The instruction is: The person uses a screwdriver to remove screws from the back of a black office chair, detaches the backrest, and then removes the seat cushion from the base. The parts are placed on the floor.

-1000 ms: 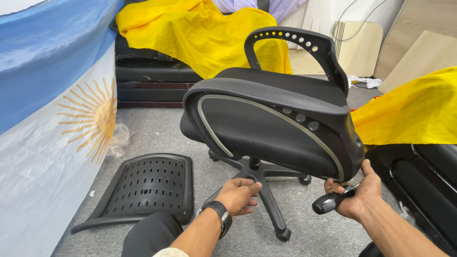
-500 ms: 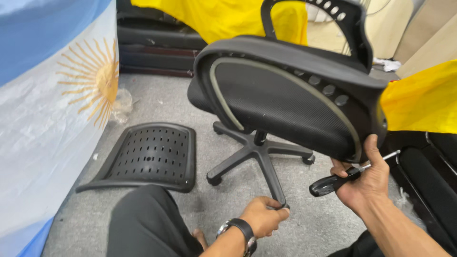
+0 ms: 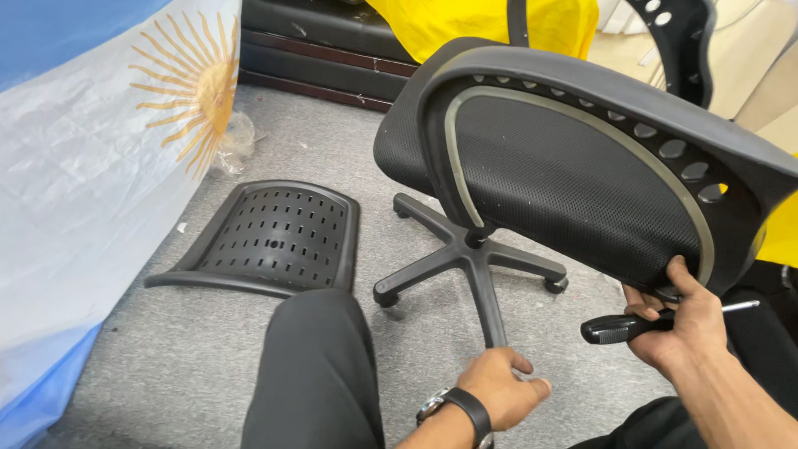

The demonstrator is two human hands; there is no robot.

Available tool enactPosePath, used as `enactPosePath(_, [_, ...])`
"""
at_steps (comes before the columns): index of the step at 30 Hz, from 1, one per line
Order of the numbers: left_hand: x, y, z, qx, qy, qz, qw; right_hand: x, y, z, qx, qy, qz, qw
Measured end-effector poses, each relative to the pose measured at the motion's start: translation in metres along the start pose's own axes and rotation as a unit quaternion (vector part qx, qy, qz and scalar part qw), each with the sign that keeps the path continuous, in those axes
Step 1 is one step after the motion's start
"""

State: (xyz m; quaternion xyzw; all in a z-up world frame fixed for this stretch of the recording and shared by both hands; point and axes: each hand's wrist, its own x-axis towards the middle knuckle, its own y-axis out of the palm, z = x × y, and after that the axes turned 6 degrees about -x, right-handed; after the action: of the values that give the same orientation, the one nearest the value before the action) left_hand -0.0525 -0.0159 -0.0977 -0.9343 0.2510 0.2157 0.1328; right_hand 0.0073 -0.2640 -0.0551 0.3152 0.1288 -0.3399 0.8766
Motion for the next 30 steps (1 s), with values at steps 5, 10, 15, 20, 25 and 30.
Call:
enactPosePath(5, [0.005, 0.014, -0.013, 0.031, 0.015, 0.057, 0.998, 0.034, -0.017, 0.017, -0.043, -0.007, 0.005, 0.999])
enactPosePath(10, [0.001, 0.006, -0.011, 0.023, 0.024, 0.041, 0.999, 0.024, -0.008, 0.027, -0.036, 0.033, -0.017, 0.999])
enactPosePath(15, [-0.005, -0.013, -0.01, 0.061, 0.034, 0.022, 0.997, 0.021, -0.004, 0.022, -0.056, 0.028, -0.03, 0.998])
enactPosePath(20, [-0.014, -0.027, -0.015, 0.068, 0.04, 0.0, 0.997, 0.031, -0.005, 0.018, -0.048, 0.018, -0.026, 0.998])
enactPosePath(25, [-0.023, -0.029, -0.015, 0.042, -0.018, 0.015, 0.999, 0.036, -0.008, 0.015, -0.06, 0.007, -0.017, 0.998])
enactPosePath(30, [-0.022, -0.024, -0.02, 0.053, 0.0, 0.03, 0.998, 0.048, -0.01, 0.012, -0.06, 0.026, -0.024, 0.998])
